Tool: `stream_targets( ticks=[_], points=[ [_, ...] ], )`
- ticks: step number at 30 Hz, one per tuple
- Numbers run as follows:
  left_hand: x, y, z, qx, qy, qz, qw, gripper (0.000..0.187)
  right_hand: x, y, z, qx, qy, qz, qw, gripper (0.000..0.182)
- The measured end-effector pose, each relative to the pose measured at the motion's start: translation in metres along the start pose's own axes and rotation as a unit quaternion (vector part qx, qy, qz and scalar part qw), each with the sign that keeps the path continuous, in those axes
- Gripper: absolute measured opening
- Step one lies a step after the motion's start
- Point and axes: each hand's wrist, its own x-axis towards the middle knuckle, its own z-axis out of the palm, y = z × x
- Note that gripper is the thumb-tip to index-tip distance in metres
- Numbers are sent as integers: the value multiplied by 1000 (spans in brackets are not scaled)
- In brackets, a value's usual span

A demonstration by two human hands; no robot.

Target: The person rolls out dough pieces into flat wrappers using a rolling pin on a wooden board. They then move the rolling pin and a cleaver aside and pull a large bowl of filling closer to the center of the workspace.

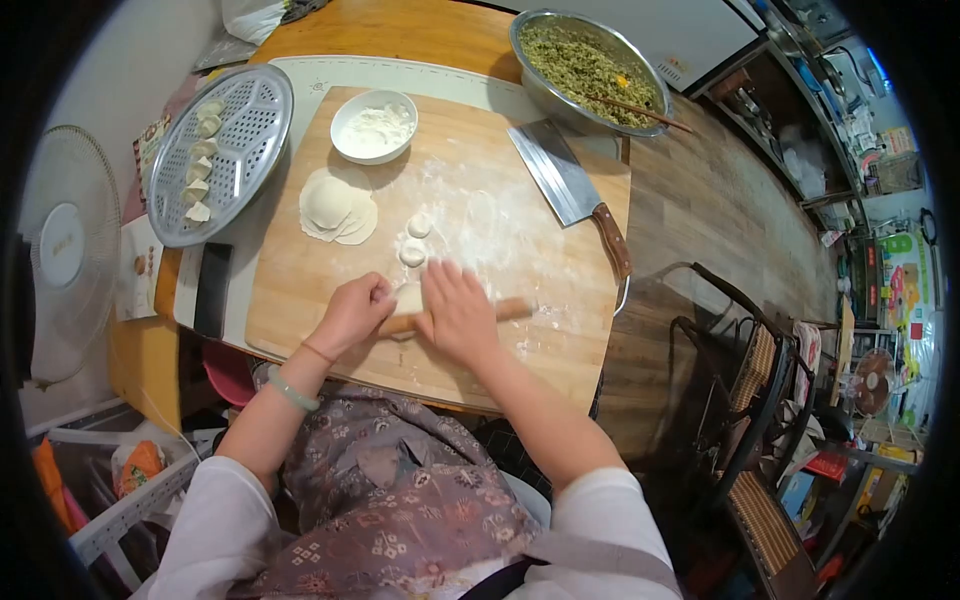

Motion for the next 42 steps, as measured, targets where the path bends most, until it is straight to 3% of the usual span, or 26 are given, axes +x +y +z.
stream_targets(
  ticks=[1,3,5,6,7,8,9,10,12,14,15,16,17,18,20,22,23,25,29,30,32,33,34,36,38,42],
  points=[
    [2,4,2,43,51,30,997,15,8,1,0,1,3,-4,1000,65],
    [4,4,5,42,41,45,997,16,25,1,5,-6,75,58,995,68],
    [-1,0,8,-17,8,69,997,19,-18,-6,9,30,66,32,997,71],
    [-6,-6,15,-16,13,70,997,19,-42,-16,2,28,-7,51,998,74],
    [-11,-15,26,-232,-6,-11,973,20,-62,-25,-8,16,-28,34,999,71],
    [-12,-24,34,-435,-27,-91,895,20,-74,-25,-10,19,-27,34,999,71],
    [-11,-26,35,-495,-53,-125,858,21,-84,-24,-12,6,-36,16,999,67],
    [-8,-30,32,-491,-53,-126,860,21,-89,-24,-13,-7,-45,0,999,63],
    [3,-17,14,-586,10,-122,801,25,-86,-27,-16,5,-39,14,999,58],
    [17,2,-22,-629,107,-42,769,32,-83,-25,-16,13,-32,25,999,54],
    [30,2,-31,-627,107,-41,771,32,-81,-24,-13,13,-10,20,1000,50],
    [41,2,-38,-341,281,-17,897,34,-80,-23,-10,13,11,15,1000,47],
    [46,1,-42,-12,420,9,907,37,-79,-21,-7,15,14,15,1000,47],
    [49,1,-32,-10,420,11,907,37,-76,-19,-4,24,23,12,999,43],
    [56,5,5,51,188,142,971,40,-71,-13,0,32,34,9,999,40],
    [55,15,26,158,116,123,973,38,-67,0,-1,80,9,-30,996,36],
    [51,20,29,158,116,123,973,38,-68,9,-5,79,10,-30,996,36],
    [40,32,34,120,105,26,987,29,-74,26,-17,96,-54,-2,994,35],
    [17,38,55,-53,-20,78,995,17,-78,39,-41,59,-19,78,995,52],
    [11,41,56,-56,-24,79,995,17,-70,41,-36,56,-21,81,995,52],
    [7,49,55,19,-134,90,987,17,-31,45,-23,-11,21,112,993,58],
    [6,52,55,47,-63,143,987,15,-5,54,-17,-10,70,128,989,60],
    [9,52,55,47,-68,145,986,15,17,60,-9,-9,117,147,982,61],
    [31,54,55,127,-29,86,988,13,44,77,9,1,147,135,980,62],
    [34,48,55,107,-24,91,990,13,42,83,4,11,173,119,978,63],
    [17,39,48,79,-38,129,988,17,-42,42,-14,3,8,65,998,57]
  ],
)
